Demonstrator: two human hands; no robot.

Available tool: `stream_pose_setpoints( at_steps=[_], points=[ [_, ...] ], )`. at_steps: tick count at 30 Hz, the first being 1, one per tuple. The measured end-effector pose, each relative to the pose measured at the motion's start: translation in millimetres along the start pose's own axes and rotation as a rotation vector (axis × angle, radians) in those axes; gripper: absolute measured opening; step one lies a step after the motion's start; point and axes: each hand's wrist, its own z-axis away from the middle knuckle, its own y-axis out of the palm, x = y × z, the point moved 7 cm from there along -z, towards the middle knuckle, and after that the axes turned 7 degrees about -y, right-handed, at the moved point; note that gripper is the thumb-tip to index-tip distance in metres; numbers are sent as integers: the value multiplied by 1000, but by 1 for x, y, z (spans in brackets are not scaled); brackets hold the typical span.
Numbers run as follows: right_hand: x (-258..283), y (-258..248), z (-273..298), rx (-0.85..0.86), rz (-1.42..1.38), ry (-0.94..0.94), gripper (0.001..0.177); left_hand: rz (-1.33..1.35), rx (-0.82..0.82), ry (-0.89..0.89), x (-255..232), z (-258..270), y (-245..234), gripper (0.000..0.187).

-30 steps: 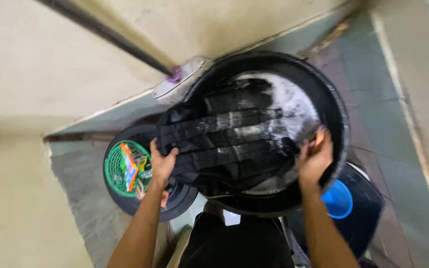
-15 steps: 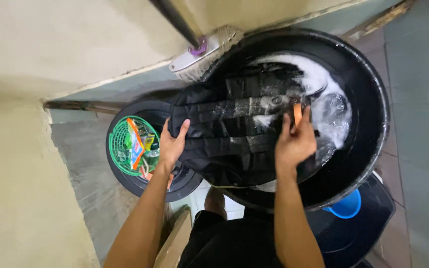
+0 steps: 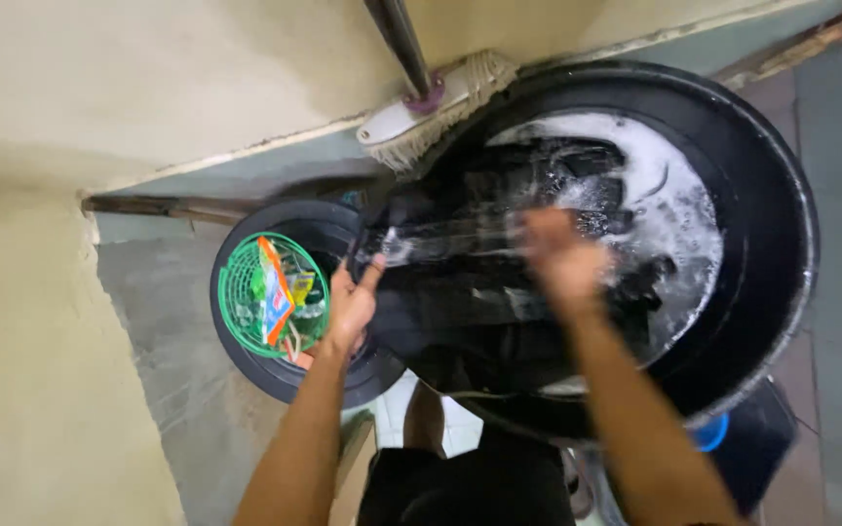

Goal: The person cleans a black bag and a pink bag by hand using a brush and detergent in a bucket of soapy water. They scrub the exterior of the black bag first, then clean the pink bag, and finally lift the black bag from the water.

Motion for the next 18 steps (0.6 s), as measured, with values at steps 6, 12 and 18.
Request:
stream_pose_setpoints(
  at_steps=[6, 12, 18],
  points=[
    [10, 51, -11, -369, 524, 131, 25, -26, -4, -105, -24, 0, 17, 56],
    [17, 53, 11, 111, 8, 11, 32, 30, 108, 30, -33, -8, 11, 57],
    [-73, -1, -19, -546, 110, 238, 28, 85, 158, -30, -23, -12, 12, 67]
  ],
)
